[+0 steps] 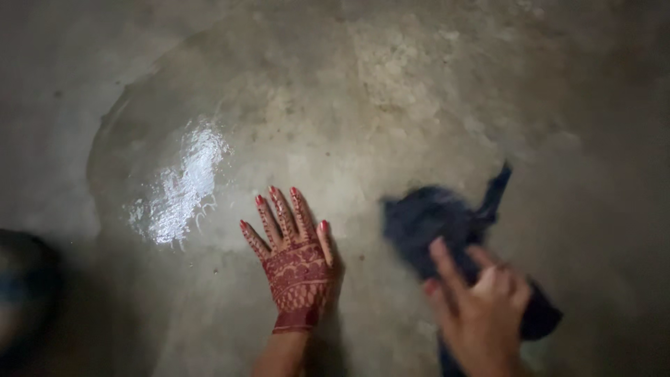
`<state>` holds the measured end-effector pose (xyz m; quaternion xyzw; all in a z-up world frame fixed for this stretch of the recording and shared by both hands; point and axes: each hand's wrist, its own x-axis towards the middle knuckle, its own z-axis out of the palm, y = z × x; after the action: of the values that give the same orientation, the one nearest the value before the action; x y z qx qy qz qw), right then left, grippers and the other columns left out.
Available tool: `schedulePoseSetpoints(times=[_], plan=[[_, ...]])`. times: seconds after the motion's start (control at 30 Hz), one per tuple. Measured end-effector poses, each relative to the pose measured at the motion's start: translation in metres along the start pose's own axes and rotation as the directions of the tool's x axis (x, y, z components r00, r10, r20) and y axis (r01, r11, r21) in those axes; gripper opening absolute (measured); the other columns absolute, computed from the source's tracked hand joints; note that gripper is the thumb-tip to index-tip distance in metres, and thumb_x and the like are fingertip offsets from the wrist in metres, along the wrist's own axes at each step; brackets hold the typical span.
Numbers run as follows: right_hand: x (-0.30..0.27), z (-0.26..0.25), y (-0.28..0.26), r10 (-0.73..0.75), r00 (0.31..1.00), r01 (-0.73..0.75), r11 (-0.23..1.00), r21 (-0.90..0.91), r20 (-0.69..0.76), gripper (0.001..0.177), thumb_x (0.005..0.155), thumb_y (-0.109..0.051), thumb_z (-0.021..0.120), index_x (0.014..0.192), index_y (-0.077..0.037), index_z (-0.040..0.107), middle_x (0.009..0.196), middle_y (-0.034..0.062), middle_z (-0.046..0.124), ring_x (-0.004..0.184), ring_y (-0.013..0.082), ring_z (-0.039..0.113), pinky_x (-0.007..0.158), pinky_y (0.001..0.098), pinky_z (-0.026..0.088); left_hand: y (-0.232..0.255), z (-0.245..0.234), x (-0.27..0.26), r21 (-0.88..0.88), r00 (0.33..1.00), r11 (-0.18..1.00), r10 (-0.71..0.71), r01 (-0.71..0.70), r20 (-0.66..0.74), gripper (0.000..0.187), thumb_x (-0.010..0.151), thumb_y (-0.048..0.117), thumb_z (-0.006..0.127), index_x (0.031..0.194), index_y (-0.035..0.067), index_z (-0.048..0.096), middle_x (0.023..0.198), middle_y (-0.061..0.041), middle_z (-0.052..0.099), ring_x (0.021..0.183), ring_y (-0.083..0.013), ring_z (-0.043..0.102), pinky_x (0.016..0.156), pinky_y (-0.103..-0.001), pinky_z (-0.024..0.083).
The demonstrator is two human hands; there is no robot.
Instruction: The person sits on a concrete floor and repeatedly wipes a small area with a dark cloth. They periodically dip the cloth into a bucket of water, wring it out, and resume scrubbing the same spot.
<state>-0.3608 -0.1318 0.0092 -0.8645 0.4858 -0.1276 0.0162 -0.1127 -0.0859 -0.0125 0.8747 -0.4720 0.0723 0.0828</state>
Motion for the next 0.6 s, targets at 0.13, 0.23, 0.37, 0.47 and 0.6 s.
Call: schedulePoseSetpoints(times=[0.13,0.23,0.37,0.47,0.6], plan=[[0.023,-0.004,-0.051,-0.247,0.969,0.246,0.959,0.140,-0.009,0.063,0.084,-0.042,0.066,0.145,-0.034,0.053,0.129,0.0191,0.056,0.119,0.0353,0.053,0.102,0.0642,0.031,0.000,-0.005,0.003,-0.037,0.998,0.999,-0.022,0.024,0.050,0.065,0.103,0.040,0.036,0.159,0.006,0.032,0.167,-0.020,0.023,0.156,-0.0406,0.014,0.123,-0.062,0.002],[0.078,0.009,-0.064,-0.255,0.966,0.257,0.954,0.152,-0.028,0.060,0.089,-0.038,0.065,0.148,-0.036,0.052,0.132,0.0167,0.056,0.122,0.0335,0.052,0.104,0.0628,0.031,0.001,-0.008,0.007,-0.065,0.999,0.997,-0.032,0.035,0.043,0.063,0.103,0.035,0.036,0.159,0.008,0.034,0.168,-0.019,0.024,0.156,-0.0392,0.015,0.124,-0.062,0.001],[0.164,0.042,-0.043,-0.220,0.972,0.229,0.964,0.133,-0.077,0.059,0.098,-0.035,0.062,0.155,-0.036,0.048,0.139,0.0194,0.054,0.126,0.0348,0.051,0.103,0.0622,0.030,0.003,-0.008,0.000,-0.070,0.999,0.997,-0.023,0.026,0.043,0.063,0.102,0.036,0.036,0.158,0.006,0.033,0.167,-0.021,0.024,0.156,-0.0399,0.014,0.123,-0.062,0.000],[0.203,0.052,-0.004,-0.135,0.984,0.149,0.982,0.115,-0.117,0.058,0.099,-0.036,0.064,0.155,-0.038,0.048,0.141,0.0188,0.055,0.130,0.0362,0.051,0.105,0.0617,0.031,0.001,-0.008,0.004,-0.060,0.999,0.998,-0.011,0.014,0.051,0.064,0.102,0.037,0.036,0.159,0.007,0.031,0.166,-0.019,0.022,0.155,-0.0390,0.014,0.122,-0.062,0.000],[0.202,0.054,0.079,-0.006,0.989,0.019,0.996,0.088,-0.148,0.055,0.104,-0.035,0.064,0.157,-0.036,0.051,0.144,0.0220,0.054,0.134,0.0395,0.049,0.104,0.0643,0.030,-0.004,-0.003,0.002,-0.072,0.999,0.997,0.003,0.000,0.046,0.065,0.103,0.038,0.035,0.159,0.008,0.030,0.168,-0.019,0.020,0.156,-0.0387,0.013,0.122,-0.062,0.001]])
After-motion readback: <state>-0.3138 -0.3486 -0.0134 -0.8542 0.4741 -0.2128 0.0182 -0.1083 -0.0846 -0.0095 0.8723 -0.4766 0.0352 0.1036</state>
